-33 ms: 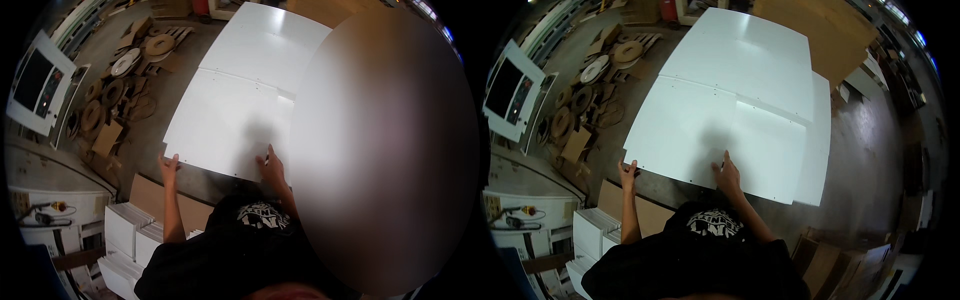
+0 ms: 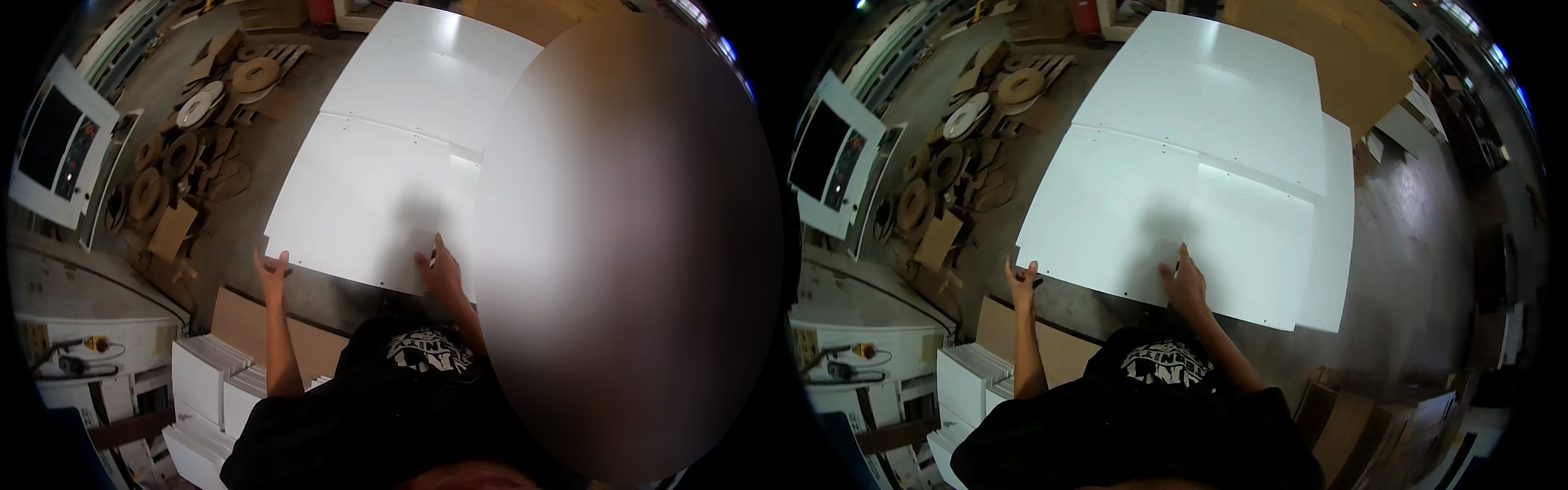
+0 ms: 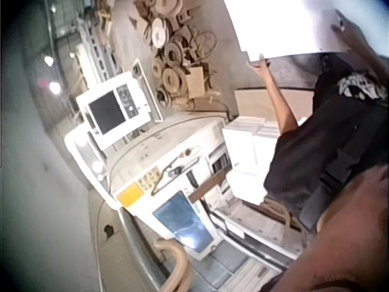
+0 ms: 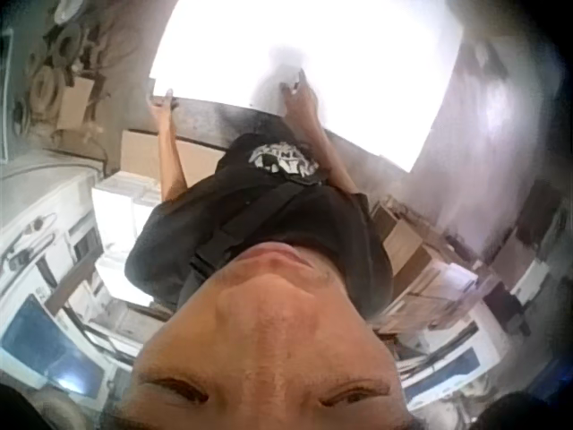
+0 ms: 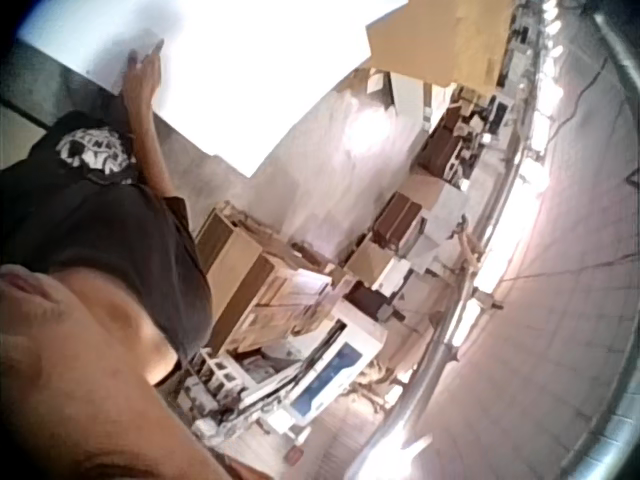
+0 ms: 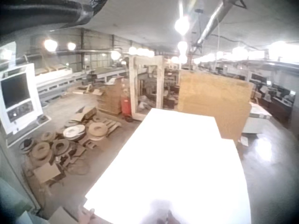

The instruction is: The person repeatedly picks up white rectangular panels from a stack, places them onto a machine surface, and then moves them to a growing pile. The person handles the panels one at a time, aligning them on the machine before transferring them to the final stack.

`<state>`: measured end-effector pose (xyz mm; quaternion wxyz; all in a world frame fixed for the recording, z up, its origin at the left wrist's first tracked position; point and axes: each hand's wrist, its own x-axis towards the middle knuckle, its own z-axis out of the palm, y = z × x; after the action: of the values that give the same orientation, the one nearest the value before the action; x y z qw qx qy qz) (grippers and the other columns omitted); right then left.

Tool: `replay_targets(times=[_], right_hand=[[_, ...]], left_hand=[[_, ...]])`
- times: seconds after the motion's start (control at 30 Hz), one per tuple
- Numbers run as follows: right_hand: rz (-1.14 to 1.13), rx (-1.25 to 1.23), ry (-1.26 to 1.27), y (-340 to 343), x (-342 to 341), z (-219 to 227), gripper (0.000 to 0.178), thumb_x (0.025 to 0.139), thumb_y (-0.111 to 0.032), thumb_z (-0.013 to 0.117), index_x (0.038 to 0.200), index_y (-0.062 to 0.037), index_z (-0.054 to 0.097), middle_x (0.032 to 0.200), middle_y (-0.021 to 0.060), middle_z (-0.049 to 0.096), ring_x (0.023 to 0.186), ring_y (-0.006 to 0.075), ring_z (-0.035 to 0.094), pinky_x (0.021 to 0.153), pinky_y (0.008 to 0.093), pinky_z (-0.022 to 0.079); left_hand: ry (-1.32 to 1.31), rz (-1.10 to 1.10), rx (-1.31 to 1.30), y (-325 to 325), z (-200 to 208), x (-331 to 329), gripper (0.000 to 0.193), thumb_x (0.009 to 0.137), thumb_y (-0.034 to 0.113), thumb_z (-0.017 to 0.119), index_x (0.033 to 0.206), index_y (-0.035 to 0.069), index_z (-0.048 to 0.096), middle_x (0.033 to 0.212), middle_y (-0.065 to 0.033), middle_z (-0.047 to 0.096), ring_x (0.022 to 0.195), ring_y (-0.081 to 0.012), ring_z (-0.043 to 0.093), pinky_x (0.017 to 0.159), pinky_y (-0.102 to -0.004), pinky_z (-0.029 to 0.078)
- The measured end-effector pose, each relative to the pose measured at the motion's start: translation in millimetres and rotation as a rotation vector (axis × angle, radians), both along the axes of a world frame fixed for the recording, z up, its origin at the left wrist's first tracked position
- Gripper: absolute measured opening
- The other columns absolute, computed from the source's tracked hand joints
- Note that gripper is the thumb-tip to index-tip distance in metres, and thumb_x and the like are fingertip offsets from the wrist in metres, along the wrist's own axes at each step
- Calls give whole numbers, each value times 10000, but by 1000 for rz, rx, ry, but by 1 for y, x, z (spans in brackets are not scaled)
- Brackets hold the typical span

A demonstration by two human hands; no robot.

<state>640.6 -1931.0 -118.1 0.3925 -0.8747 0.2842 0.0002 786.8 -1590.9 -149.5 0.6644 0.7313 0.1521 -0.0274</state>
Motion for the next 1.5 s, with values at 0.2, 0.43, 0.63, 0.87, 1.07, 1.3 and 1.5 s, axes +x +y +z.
replay_targets(times=[0.2,0.43,0.63,0.87,1.07,1.3,1.5], right_hand=[[-62,-39,-30,17,20,0,746,955,-375,610,1522,14,322,1207,219,607,945,338,658,877,454,511],[-78,20,10,16,30,4,760,974,-385,593,1537,15,276,1249,249,570,1088,405,614,937,480,488],[-97,42,54,18,32,10,761,981,-388,577,1551,-1,253,1303,270,542,1158,438,588,990,483,468],[-122,93,73,18,32,13,744,990,-390,567,1563,-41,245,1301,265,544,1144,440,589,984,487,467],[-127,96,-10,16,28,10,706,1002,-389,548,1550,-31,284,1284,254,561,1116,417,605,968,469,475],[-74,265,-34,11,-14,8,586,987,-384,576,1463,-60,469,1231,220,612,1073,360,633,962,443,481],[-116,14,-125,4,-103,-53,489,961,-348,620,1388,-118,558,1236,178,630,1006,337,657,921,419,507]], left_hand=[[-182,-145,87,20,-22,47,805,907,358,769,1538,51,372,1158,-79,594,988,-178,544,849,-315,476],[-215,-199,18,13,-19,62,727,911,373,764,1461,7,463,1237,-86,600,1044,-166,539,888,-310,443],[-100,-257,100,17,-4,66,651,900,391,772,1374,7,548,1212,-65,624,1067,-158,548,931,-313,432],[-165,-337,141,12,15,65,598,907,386,764,1334,5,589,1229,-87,632,1106,-207,558,991,-352,417],[-169,-365,133,12,15,69,593,920,373,751,1337,-14,583,1268,-128,621,1168,-245,546,1030,-380,407],[-442,-291,846,8,15,74,629,925,300,728,1414,-24,501,1394,-243,537,1297,-388,491,1092,-474,381],[-645,-524,703,-126,62,41,586,920,241,699,1423,19,499,1482,-263,423,1394,-400,369,1150,-506,311]])
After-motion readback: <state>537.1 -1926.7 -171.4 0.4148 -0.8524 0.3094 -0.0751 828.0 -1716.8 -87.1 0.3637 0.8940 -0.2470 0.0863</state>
